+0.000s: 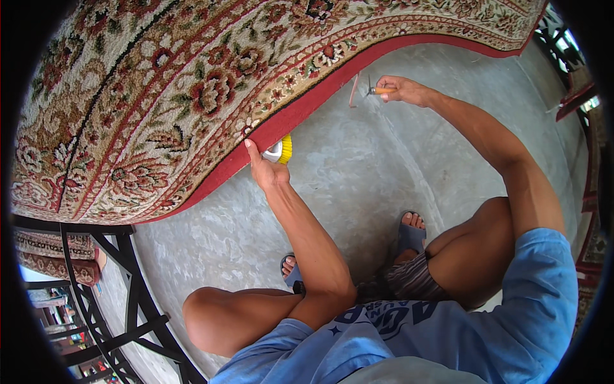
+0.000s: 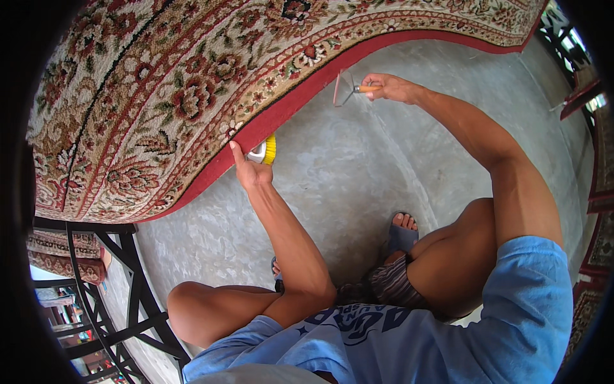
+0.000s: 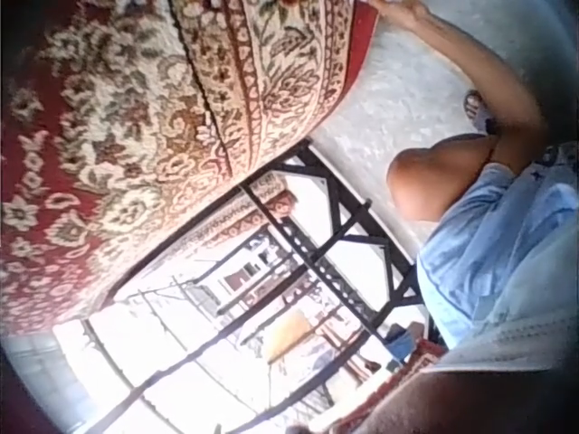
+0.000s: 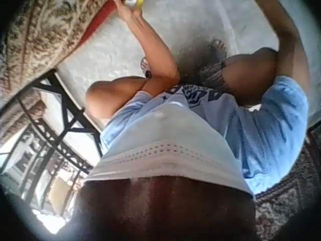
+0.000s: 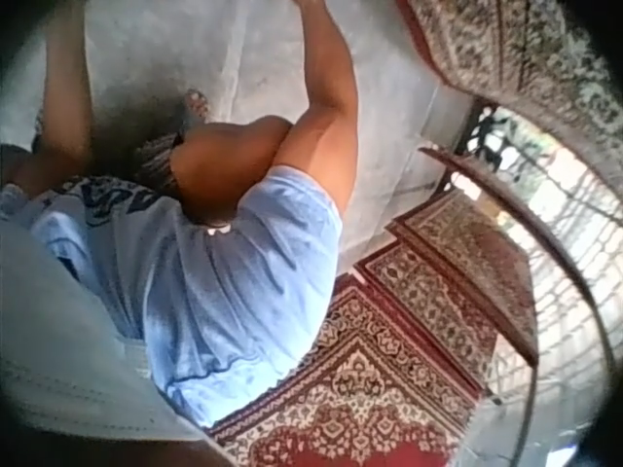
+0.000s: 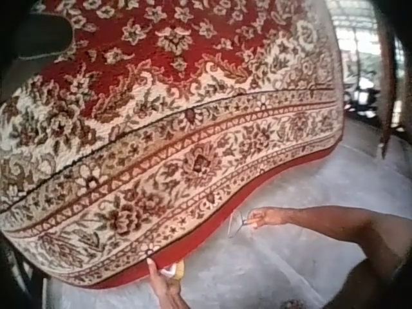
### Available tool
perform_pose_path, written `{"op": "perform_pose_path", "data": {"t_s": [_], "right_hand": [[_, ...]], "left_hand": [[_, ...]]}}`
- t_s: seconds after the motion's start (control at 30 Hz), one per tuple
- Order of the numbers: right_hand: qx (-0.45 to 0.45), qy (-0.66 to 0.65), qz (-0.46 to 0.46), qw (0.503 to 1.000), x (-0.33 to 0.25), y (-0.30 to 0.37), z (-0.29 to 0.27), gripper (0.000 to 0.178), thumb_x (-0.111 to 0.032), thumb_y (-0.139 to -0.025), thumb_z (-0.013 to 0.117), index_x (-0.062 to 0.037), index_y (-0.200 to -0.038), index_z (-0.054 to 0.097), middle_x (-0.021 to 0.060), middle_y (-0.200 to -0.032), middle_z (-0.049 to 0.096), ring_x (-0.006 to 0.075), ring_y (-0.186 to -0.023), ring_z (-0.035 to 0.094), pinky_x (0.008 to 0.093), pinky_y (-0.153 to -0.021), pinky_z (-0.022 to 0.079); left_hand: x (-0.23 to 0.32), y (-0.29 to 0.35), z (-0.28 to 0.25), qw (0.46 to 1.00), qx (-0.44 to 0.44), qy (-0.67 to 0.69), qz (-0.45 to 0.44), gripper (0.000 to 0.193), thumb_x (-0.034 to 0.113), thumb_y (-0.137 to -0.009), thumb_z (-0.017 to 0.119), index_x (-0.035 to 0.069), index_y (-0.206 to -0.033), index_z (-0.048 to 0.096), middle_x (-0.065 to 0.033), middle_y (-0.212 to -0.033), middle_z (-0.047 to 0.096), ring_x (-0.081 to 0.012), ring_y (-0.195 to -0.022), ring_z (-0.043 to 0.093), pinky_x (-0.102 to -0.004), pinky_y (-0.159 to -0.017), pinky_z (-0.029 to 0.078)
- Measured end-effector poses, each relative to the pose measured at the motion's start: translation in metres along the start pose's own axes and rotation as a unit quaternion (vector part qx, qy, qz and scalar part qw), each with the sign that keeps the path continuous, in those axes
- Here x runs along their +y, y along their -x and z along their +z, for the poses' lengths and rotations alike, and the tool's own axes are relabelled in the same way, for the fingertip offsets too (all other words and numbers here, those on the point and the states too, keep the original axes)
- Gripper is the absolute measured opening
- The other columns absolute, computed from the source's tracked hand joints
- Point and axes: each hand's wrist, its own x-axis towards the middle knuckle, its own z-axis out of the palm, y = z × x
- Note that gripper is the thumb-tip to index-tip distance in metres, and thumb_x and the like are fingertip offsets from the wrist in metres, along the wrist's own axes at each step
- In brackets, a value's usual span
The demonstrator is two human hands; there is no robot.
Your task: The recorder uses a cleaning brush and a metal lint removal tool to scrub and clean a large red oriental-style carpet hanging on a rack.
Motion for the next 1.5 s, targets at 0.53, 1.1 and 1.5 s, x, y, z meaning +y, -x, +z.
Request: {"op": "perform_pose_path", "data": {"t_s": [0.53,1.1,1.5], "right_hand": [[0.092,-0.313,0.023,0.945,-0.036,-0.052,0.076,0.054,-0.042,-0.098,0.066,-0.0076,-0.137,0.051,0.0029,-0.103,0.057,0.0173,-0.107,0.053,0.0405,-0.1,0.044],[0.129,-0.385,0.024,0.913,-0.038,-0.082,0.105,0.022,-0.03,-0.099,0.068,-0.0128,-0.109,0.06,0.0018,-0.114,0.067,0.0129,-0.111,0.06,0.0311,-0.082,0.045],[-0.024,-0.306,0.027,0.952,-0.04,-0.046,0.113,0.011,-0.021,-0.099,0.066,-0.0128,-0.099,0.06,0.0057,-0.144,0.054,0.0203,-0.137,0.047,0.0398,-0.103,0.043]], "left_hand": [[0.018,0.003,-0.002,0.999,0.02,0.04,0.01,0.06,0.039,-0.097,0.068,0.004,-0.141,0.047,-0.011,-0.137,0.058,-0.0297,-0.118,0.062,-0.0496,-0.097,0.054],[0.017,0.003,-0.003,0.998,-0.003,0.055,-0.004,0.061,0.04,-0.098,0.066,0.005,-0.143,0.046,-0.0092,-0.139,0.058,-0.0292,-0.121,0.06,-0.0503,-0.101,0.051],[0.012,-0.007,-0.013,0.999,-0.014,0.015,0.025,0.066,0.05,-0.095,0.065,0.011,-0.145,0.044,-0.0079,-0.142,0.056,-0.0306,-0.125,0.058,-0.0553,-0.1,0.049]]}}
